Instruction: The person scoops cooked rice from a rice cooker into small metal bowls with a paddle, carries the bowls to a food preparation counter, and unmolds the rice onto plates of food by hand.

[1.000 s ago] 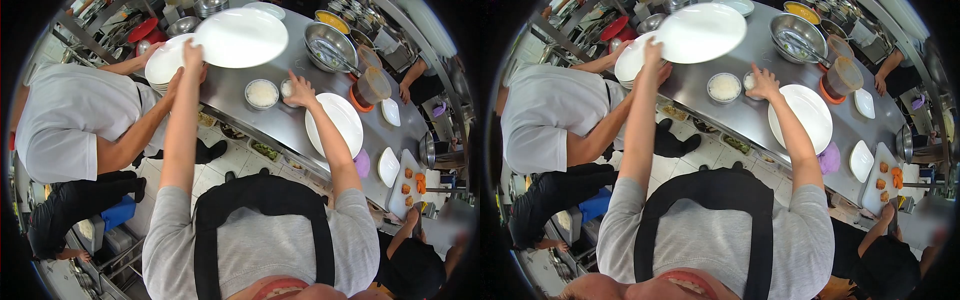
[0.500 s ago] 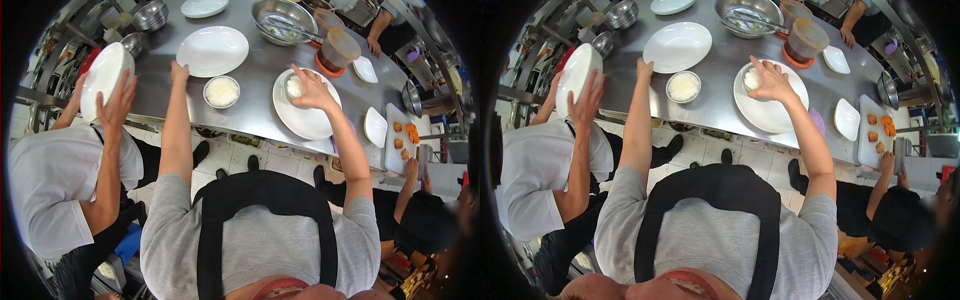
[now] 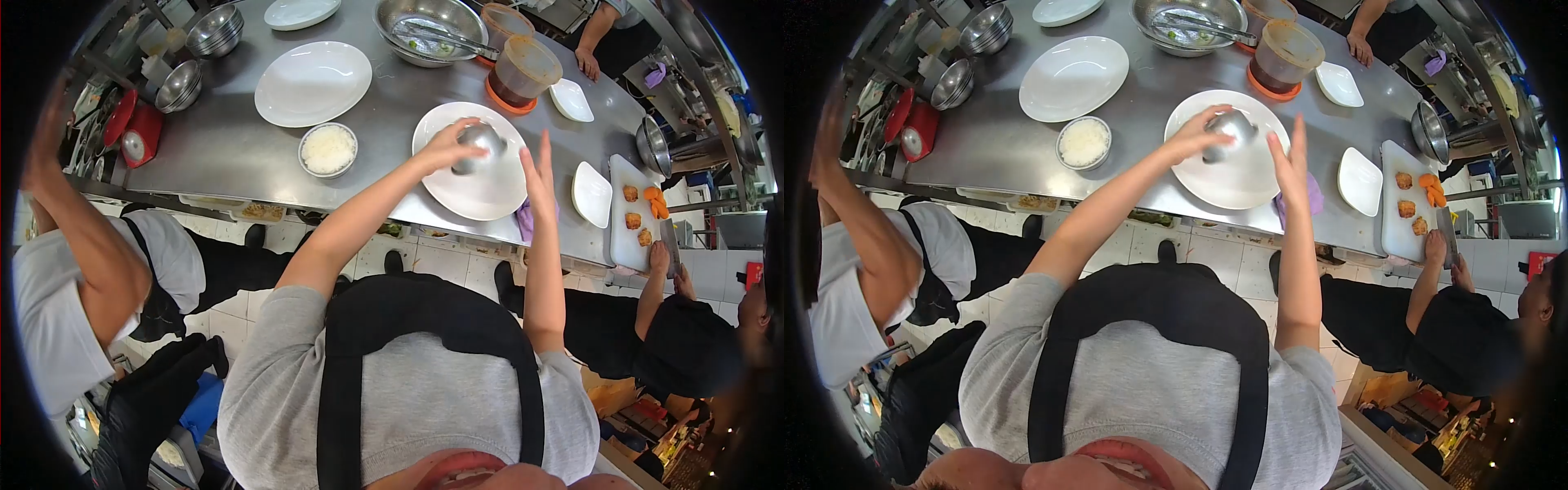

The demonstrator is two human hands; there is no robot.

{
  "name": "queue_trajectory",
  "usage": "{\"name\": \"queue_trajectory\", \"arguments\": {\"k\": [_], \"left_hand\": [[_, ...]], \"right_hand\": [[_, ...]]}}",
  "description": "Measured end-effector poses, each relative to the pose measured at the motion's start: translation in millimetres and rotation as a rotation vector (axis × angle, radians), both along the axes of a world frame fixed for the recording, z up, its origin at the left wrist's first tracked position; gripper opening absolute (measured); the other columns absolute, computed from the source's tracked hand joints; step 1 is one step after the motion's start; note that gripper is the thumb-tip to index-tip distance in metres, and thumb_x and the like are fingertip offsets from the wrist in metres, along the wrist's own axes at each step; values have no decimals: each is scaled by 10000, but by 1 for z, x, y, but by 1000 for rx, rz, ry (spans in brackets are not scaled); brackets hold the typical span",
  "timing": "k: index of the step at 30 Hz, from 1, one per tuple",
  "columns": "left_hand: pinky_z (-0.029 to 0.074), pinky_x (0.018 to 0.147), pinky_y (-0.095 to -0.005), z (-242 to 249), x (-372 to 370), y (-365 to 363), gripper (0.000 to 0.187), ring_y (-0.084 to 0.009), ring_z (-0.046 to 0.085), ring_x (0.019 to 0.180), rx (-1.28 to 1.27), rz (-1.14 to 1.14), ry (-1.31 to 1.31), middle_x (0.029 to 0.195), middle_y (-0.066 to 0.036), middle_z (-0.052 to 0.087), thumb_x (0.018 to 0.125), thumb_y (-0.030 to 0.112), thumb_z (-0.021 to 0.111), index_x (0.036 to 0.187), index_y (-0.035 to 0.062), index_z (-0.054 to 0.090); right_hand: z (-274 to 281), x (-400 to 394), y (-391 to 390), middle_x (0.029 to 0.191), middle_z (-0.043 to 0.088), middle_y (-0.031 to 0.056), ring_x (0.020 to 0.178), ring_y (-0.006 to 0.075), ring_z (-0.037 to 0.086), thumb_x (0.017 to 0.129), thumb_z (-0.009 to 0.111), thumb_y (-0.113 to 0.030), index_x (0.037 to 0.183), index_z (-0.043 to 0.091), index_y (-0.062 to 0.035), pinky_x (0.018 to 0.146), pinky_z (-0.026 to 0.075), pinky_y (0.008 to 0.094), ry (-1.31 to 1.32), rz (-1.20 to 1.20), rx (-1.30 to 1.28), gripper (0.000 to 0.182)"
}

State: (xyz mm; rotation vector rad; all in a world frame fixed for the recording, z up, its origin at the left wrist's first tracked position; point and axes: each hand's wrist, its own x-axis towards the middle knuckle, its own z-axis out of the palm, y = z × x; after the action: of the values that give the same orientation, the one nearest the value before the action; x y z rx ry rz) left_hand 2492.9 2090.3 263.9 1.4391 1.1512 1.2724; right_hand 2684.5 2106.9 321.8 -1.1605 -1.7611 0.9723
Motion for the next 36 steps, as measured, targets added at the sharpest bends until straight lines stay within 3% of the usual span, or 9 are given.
{"name": "queue_trajectory", "arguments": {"k": [4, 10, 14, 18, 22, 28, 32, 34, 36], "left_hand": [[321, 910, -508, -5, 36, -26, 785, -372, 402, 1088, 240, -47, 960, 1262, -191, 354, 562, 387, 692, 1256, 150, 412], [283, 931, -531, 10, 12, -55, 736, -384, 340, 1171, 373, 202, 1058, 1312, -186, 320, 602, 369, 682, 1246, 146, 405], [345, 926, -369, 19, -65, -141, 405, -247, 431, 1096, 32, 461, 92, 1216, -135, 424, 764, 200, 574, 1128, 63, 459], [337, 904, -341, -23, -108, -187, 448, -174, 415, 1068, -56, 972, -389, 1190, -77, 432, 855, 308, 471, 1222, 62, 394], [295, 932, -334, -40, -134, -188, 534, -174, 358, 1131, -272, 686, -798, 1228, -61, 406, 913, 442, 301, 1297, 72, 318], [309, 941, -410, -25, -155, -208, 619, -238, 378, 1149, -250, 744, -666, 1291, -86, 367, 880, 530, 286, 1296, 72, 315], [332, 920, -531, 1, -174, -214, 717, -325, 344, 1212, -138, 340, -1449, 1328, -113, 348, 801, 648, 276, 1292, 130, 342], [336, 920, -535, -3, -189, -218, 679, -336, 367, 1193, -117, 434, -1492, 1325, -114, 355, 809, 619, 297, 1297, 148, 339], [335, 927, -535, 1, -201, -224, 655, -336, 366, 1196, -112, 406, -1438, 1325, -114, 358, 814, 584, 322, 1299, 145, 338]], "right_hand": [[-50, 55, 7, 1375, 239, 201, 1271, 309, 241, 805, 574, -316, 1309, 263, 38, 1031, 203, 348, -199, -142, -93, 690], [-31, -5, 21, 1269, 397, 198, 1162, 298, 396, 814, 564, -286, 1252, 374, 10, 950, 321, 379, -449, -166, 384, 562], [-24, -118, 21, 992, 578, 104, 802, 185, 562, 780, 585, -119, 1115, 514, -20, 689, 471, 299, -8, 373, 66, 356], [-46, -228, -30, 1248, 381, 217, 1136, 358, 386, 637, 686, -421, 1250, 382, -72, 915, 360, 418, -380, 766, 345, 768], [-24, -266, -80, 1366, 162, 226, 1209, 436, 246, 477, 761, -429, 1334, 232, -123, 891, 311, 585, -809, 732, 347, 1053], [-18, -278, -96, 1351, 163, 241, 1198, 449, 251, 444, 746, -314, 1340, 223, -122, 888, 319, 587, -513, 651, 248, 1055], [0, -302, -80, 1340, 161, 277, 1238, 426, 204, 584, 733, -371, 1348, 178, -65, 1011, 223, 471, -339, 878, 228, 993], [-30, -317, -29, 1334, 175, 279, 1255, 368, 200, 674, 695, -368, 1345, 166, -47, 1036, 160, 459, -210, 441, 216, 913], [-64, -316, 19, 1262, 321, 279, 1147, 349, 382, 705, 665, -271, 1335, 142, -44, 878, 406, 447, -150, -46, 272, 850]]}}
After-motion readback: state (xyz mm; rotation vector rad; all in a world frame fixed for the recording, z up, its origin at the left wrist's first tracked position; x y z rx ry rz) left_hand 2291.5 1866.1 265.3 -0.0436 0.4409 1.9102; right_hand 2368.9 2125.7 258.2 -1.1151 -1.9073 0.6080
